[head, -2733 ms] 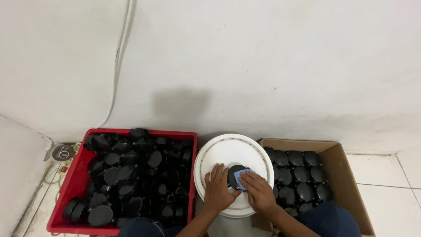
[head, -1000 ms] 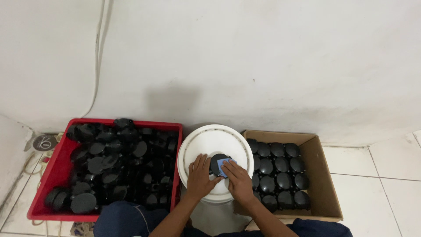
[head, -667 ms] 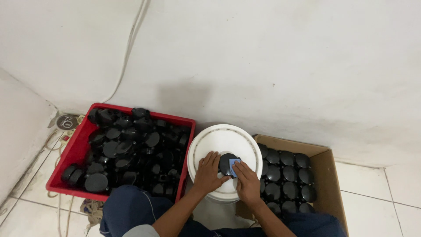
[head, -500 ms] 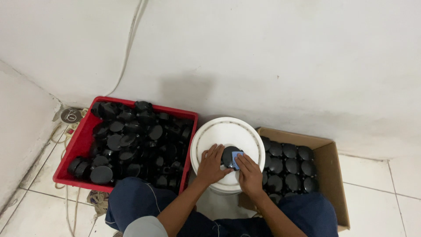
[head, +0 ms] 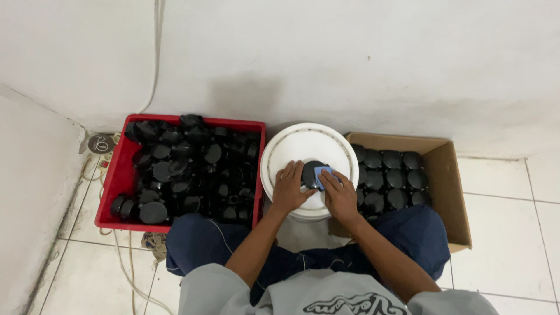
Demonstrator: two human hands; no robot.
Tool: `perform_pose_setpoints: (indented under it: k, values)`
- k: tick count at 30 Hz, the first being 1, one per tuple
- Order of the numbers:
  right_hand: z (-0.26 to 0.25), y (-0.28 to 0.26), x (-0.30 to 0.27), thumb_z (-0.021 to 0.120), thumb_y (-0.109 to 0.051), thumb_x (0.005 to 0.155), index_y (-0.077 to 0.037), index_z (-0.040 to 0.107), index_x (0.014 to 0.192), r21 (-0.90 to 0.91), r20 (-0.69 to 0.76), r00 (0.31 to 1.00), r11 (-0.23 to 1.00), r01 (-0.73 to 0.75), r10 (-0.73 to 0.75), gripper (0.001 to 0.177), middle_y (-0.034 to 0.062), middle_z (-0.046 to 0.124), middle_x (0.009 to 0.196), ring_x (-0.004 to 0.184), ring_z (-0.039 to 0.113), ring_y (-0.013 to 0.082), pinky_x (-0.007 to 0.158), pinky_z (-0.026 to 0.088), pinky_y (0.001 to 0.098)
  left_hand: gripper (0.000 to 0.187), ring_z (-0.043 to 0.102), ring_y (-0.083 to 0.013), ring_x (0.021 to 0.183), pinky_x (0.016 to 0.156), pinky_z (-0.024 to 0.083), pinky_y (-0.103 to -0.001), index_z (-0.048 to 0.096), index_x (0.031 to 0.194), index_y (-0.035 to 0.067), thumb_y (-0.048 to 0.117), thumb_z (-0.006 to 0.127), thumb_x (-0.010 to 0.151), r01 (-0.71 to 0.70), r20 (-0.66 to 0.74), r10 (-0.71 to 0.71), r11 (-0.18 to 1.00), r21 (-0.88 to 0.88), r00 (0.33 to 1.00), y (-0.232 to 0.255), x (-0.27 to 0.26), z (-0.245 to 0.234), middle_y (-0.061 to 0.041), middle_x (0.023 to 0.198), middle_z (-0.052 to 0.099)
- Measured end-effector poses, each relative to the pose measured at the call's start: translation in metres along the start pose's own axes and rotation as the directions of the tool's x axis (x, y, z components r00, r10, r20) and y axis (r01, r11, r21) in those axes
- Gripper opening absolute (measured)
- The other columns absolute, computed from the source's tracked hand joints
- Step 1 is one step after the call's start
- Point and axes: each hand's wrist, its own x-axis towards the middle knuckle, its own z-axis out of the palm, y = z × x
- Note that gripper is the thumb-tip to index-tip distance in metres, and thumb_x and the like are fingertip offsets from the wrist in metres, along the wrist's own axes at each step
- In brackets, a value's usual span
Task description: Cleaning black plastic caps with a cloth and sorting them into a box
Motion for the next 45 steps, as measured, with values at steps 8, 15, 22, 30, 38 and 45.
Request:
perform_pose_setpoints:
  k: [8,15,22,30,38,45]
  values:
    - [-0.005,0.000,-0.006,0.061,-0.010,0.084,-0.025,0.065,0.126,-0.028,0.110,0.994,1.000,0.000,0.004,0.044,-0.0073,0.065,0.131,0.119,0.059,0.0220,0.086,0.048,0.0336,0.086,0.025,-0.0314,0.148,0.118,0.017,-0.052,0.033,0.150,0.005,0.051,0.067,0.086,0.015,0.022,-0.014,1.000,-0.018,1.000,-0.001,-0.002,-0.001,-0.017,0.153,0.039]
    - [-0.002,-0.005,-0.005,0.059,-0.010,0.089,-0.024,0.067,0.124,-0.051,0.045,0.999,0.999,0.003,0.000,0.038,-0.0059,0.066,0.129,0.120,0.059,0.0219,0.093,0.045,0.0352,0.086,0.025,-0.0310,0.148,0.119,0.016,-0.051,0.034,0.150,0.007,0.051,0.068,0.085,0.027,0.019,-0.026,0.998,-0.059,0.999,-0.007,-0.002,0.000,-0.015,0.153,0.040]
    - [-0.002,-0.011,-0.004,0.060,-0.011,0.090,-0.023,0.068,0.120,-0.043,0.054,0.999,0.999,-0.005,0.008,0.033,-0.0047,0.067,0.126,0.119,0.061,0.0195,0.096,0.045,0.0357,0.085,0.032,-0.0353,0.144,0.116,0.023,-0.055,0.037,0.148,0.005,0.045,0.072,0.081,0.011,-0.006,-0.011,1.000,-0.026,1.000,-0.008,-0.004,0.013,-0.018,0.149,0.044]
    - [-0.001,-0.027,0.000,0.057,-0.009,0.089,-0.018,0.069,0.120,-0.022,0.054,0.999,1.000,-0.002,0.003,0.034,0.0016,0.066,0.126,0.122,0.059,0.0233,0.102,0.043,0.0400,0.096,0.036,-0.0334,0.143,0.114,0.027,-0.054,0.037,0.147,0.004,0.045,0.080,0.071,-0.034,-0.061,0.036,0.998,0.046,0.997,-0.013,0.003,0.013,-0.018,0.147,0.047]
    - [0.020,-0.018,0.023,0.060,-0.007,0.089,-0.009,0.069,0.122,0.059,0.065,0.998,0.998,0.014,-0.017,0.035,0.0078,0.067,0.125,0.122,0.059,0.0288,0.108,0.043,0.0397,0.094,0.034,-0.0266,0.145,0.117,0.023,-0.049,0.040,0.147,0.010,0.045,0.082,0.070,0.007,-0.077,-0.006,1.000,0.014,0.997,-0.023,0.008,0.025,-0.010,0.151,0.046]
    - [0.004,-0.034,0.002,0.055,-0.005,0.092,-0.010,0.071,0.122,0.069,0.091,0.992,0.994,0.079,-0.085,0.034,0.0088,0.066,0.126,0.123,0.060,0.0296,0.109,0.043,0.0406,0.097,0.030,-0.0257,0.147,0.120,0.022,-0.047,0.038,0.149,0.010,0.038,0.083,0.067,0.031,-0.046,-0.030,0.999,0.034,0.998,-0.021,0.005,0.027,-0.009,0.154,0.042]
